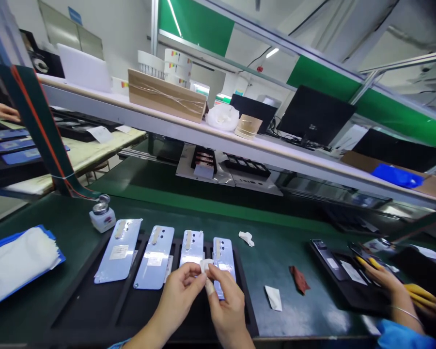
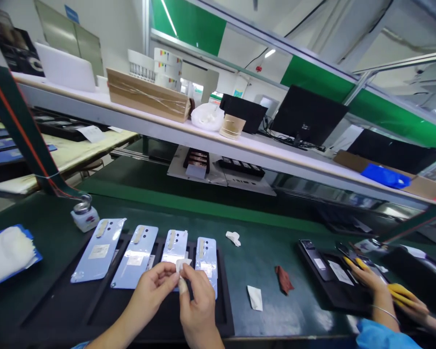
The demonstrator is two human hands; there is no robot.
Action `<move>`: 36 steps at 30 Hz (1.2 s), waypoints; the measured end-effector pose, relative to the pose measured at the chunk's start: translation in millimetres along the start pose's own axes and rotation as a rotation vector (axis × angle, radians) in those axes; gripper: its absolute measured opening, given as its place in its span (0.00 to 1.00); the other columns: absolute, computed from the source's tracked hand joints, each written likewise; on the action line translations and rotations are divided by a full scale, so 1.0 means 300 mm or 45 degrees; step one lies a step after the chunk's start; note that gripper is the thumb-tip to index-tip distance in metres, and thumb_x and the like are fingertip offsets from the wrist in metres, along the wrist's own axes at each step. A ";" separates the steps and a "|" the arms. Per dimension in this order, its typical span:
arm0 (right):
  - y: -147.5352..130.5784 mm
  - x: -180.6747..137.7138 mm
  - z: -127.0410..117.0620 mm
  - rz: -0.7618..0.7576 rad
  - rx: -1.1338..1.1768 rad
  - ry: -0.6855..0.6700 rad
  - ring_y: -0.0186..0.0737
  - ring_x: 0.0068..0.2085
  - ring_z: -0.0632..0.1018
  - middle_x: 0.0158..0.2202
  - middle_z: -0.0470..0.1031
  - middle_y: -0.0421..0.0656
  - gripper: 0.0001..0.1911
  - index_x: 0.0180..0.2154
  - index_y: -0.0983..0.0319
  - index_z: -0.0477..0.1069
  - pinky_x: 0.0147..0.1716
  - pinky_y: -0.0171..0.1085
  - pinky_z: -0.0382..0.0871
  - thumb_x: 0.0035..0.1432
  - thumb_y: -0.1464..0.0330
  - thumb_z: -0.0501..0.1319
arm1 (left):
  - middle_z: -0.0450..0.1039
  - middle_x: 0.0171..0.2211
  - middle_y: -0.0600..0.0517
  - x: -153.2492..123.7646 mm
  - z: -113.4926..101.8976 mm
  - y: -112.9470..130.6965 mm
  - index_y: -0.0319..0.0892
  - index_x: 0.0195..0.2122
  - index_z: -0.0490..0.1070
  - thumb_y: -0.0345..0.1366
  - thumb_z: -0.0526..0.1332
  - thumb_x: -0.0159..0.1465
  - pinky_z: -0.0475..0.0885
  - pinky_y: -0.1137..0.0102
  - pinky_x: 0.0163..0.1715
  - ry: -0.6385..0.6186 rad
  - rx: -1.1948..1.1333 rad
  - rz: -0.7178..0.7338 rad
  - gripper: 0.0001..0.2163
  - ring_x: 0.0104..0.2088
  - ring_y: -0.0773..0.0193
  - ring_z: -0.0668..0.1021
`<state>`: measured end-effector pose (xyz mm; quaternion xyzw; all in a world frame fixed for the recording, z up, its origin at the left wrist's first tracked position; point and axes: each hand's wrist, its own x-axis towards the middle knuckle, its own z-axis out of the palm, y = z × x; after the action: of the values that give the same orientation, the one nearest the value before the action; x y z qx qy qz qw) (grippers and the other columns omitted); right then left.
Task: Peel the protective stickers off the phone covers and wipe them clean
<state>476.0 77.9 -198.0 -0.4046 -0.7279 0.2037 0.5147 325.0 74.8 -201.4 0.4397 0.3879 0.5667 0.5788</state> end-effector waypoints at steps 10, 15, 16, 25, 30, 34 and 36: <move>-0.026 -0.007 0.050 0.038 0.103 -0.087 0.46 0.42 0.77 0.41 0.77 0.45 0.22 0.53 0.54 0.72 0.44 0.45 0.72 0.57 0.72 0.64 | 0.76 0.27 0.47 -0.013 -0.071 0.043 0.36 0.32 0.76 0.52 0.67 0.55 0.67 0.73 0.25 -0.006 -0.046 -0.225 0.20 0.27 0.63 0.75; -0.030 0.024 0.029 0.518 0.635 -0.019 0.39 0.34 0.76 0.32 0.75 0.42 0.13 0.42 0.59 0.77 0.35 0.36 0.71 0.53 0.67 0.68 | 0.74 0.23 0.50 -0.018 -0.087 0.069 0.37 0.28 0.73 0.47 0.66 0.54 0.66 0.74 0.24 -0.095 -0.084 -0.306 0.15 0.24 0.65 0.75; -0.034 0.034 0.020 0.612 0.787 -0.012 0.38 0.33 0.75 0.30 0.74 0.41 0.14 0.41 0.60 0.77 0.33 0.35 0.71 0.50 0.67 0.70 | 0.73 0.22 0.51 -0.019 -0.091 0.071 0.38 0.27 0.72 0.45 0.65 0.53 0.66 0.74 0.24 -0.115 -0.103 -0.334 0.13 0.23 0.66 0.74; -0.053 0.066 -0.012 1.043 1.312 0.000 0.29 0.25 0.69 0.27 0.71 0.38 0.16 0.36 0.62 0.75 0.23 0.27 0.62 0.41 0.71 0.73 | 0.71 0.18 0.54 -0.027 -0.136 0.065 0.42 0.30 0.67 0.44 0.61 0.56 0.60 0.75 0.16 -0.138 -0.107 -0.480 0.11 0.18 0.62 0.74; -0.042 0.045 0.020 0.777 0.955 0.087 0.33 0.32 0.74 0.32 0.74 0.40 0.18 0.40 0.60 0.75 0.31 0.29 0.70 0.46 0.67 0.74 | 0.69 0.24 0.56 -0.050 -0.147 0.074 0.39 0.32 0.73 0.42 0.66 0.58 0.64 0.76 0.27 0.120 0.164 -0.044 0.10 0.25 0.69 0.71; -0.040 0.014 0.082 0.661 0.875 -0.125 0.38 0.35 0.78 0.34 0.77 0.43 0.18 0.42 0.60 0.76 0.35 0.33 0.73 0.47 0.64 0.73 | 0.77 0.32 0.49 -0.081 -0.120 0.060 0.36 0.40 0.77 0.44 0.68 0.58 0.69 0.69 0.39 -0.141 -0.086 -0.037 0.16 0.36 0.60 0.77; -0.034 0.006 0.114 0.667 0.853 -0.178 0.41 0.35 0.79 0.34 0.78 0.44 0.19 0.41 0.60 0.76 0.36 0.36 0.74 0.46 0.63 0.74 | 0.77 0.32 0.48 -0.088 -0.117 0.046 0.36 0.39 0.78 0.46 0.67 0.59 0.69 0.68 0.39 -0.097 -0.173 0.003 0.17 0.37 0.58 0.78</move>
<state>440.6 77.4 -202.9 -0.3716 -0.5273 0.5796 0.4979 286.0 50.4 -200.6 0.4210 0.3257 0.5753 0.6211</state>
